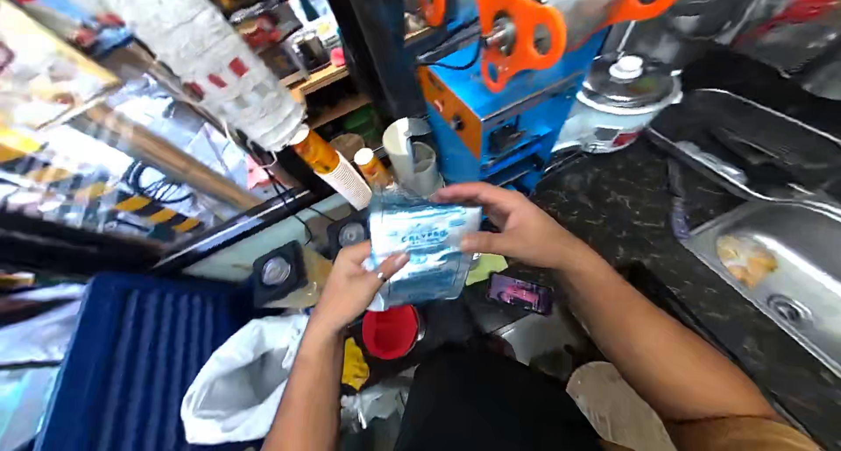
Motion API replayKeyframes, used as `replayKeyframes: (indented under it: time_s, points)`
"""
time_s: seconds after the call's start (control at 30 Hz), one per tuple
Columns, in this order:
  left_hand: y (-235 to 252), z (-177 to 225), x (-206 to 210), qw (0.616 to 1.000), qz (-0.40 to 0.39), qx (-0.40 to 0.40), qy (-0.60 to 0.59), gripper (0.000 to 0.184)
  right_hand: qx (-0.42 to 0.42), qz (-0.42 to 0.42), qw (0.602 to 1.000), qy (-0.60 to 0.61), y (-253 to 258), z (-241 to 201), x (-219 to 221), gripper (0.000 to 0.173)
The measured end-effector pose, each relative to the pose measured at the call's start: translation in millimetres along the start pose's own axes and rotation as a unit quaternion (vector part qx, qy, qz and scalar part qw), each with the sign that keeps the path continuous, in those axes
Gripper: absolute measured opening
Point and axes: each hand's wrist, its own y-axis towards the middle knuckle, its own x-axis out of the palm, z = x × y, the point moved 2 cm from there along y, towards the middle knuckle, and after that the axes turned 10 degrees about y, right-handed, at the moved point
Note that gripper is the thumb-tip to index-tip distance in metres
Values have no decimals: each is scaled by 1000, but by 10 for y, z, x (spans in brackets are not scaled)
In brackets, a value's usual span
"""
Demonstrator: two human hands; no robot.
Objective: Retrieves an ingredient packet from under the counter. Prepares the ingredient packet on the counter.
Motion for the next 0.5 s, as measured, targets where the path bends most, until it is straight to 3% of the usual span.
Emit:
replayKeyframes:
  time_s: [0.1,0.23,0.33,0.43,0.47,0.5]
  points:
    - [11,-2,-37,1000,14,-13,-3,10,84,-10,996,17,114,126,74,39]
    - [-130,-120,-71,998,51,-12,-32,13,154,17,968,197,44,416,249,52]
    - [-342,-300,-25,991,109,-38,-63,16,181,37,962,202,-146,606,583,30]
    - [-630,-493,-42,979,175,-97,29,53,210,105,953,190,-45,608,642,21]
    - [-785,-577,-57,974,192,-117,39,60,225,147,943,198,27,573,585,21]
    - [-976,-661,-65,966,217,-141,25,56,236,190,928,217,106,547,506,23]
